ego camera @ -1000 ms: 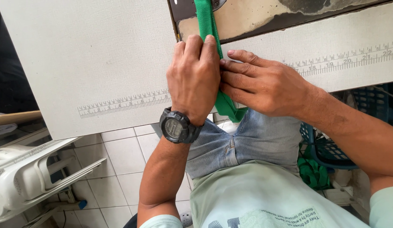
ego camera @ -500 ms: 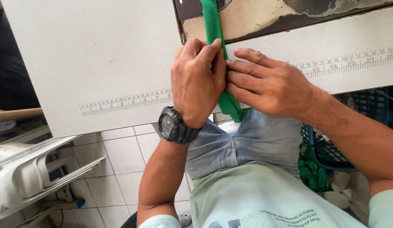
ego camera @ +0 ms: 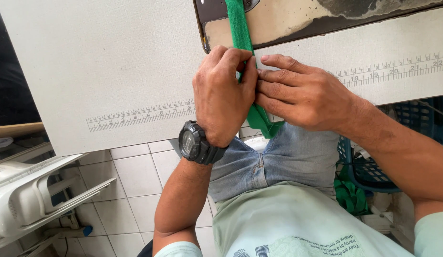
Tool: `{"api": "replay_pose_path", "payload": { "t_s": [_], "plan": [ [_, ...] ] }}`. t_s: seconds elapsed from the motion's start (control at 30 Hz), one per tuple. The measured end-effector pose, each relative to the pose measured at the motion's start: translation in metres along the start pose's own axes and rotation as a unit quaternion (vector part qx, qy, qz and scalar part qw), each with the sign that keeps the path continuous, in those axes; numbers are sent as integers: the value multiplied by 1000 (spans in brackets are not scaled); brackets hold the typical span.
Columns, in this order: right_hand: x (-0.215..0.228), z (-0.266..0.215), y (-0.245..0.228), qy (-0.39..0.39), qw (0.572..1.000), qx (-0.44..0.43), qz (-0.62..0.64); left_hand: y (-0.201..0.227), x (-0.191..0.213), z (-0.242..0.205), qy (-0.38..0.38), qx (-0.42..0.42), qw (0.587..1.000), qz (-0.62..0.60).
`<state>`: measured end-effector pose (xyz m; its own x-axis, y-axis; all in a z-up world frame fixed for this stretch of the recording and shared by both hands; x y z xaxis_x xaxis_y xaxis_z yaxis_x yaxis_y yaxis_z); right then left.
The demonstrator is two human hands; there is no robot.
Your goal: The person is folding a long green fabric strip lengthwise and pressing it flat on a table to prepare it for sewing.
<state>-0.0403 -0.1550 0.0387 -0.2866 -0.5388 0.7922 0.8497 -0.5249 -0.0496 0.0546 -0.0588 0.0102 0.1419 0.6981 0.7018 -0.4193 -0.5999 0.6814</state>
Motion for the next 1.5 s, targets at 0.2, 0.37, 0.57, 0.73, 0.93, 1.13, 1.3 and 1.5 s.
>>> {"api": "replay_pose_path", "payload": {
  "t_s": [0.2, 0.37, 0.57, 0.73, 0.93, 1.13, 1.3, 1.5],
  "plan": [
    [1, 1, -1, 0, 1000, 10, 11, -1, 0, -1, 4, -1, 1000, -18],
    [10, 11, 2, 10, 1000, -19, -1, 14, 15, -2, -77, -41, 996, -25],
    [-3, -6, 9, -37, 998, -49, 34, 7, 21, -7, -152, -50, 985, -57],
    [-5, -9, 13, -44, 994, -62, 74, 11, 26, -10, -171, -75, 979, -79],
    [-10, -5, 16, -70, 993, -65, 74, 16, 31, -12, -184, -94, 977, -48],
    [-12, -6, 18, -73, 993, -65, 72, -10, 26, 44, -15, -152, 988, 19],
    [-11, 0, 19, -62, 991, -83, 88, -26, 7, 59, -3, -211, 959, 186],
    [-14, 11, 14, -57, 992, -90, 63, -35, 17, 64, -26, -278, 947, 156]
  ]
}}
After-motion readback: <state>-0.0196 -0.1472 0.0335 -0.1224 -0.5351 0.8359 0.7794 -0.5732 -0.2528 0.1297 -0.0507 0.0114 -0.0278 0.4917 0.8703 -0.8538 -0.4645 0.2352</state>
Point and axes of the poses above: each hand's wrist, its own z-axis towards the middle knuckle, its own x-axis out of the back of the hand, y = z × x, the point moved 8 cm from there along z, towards the middle knuckle, and after that the axes turned 12 degrees about x, right-handed, at the moved point
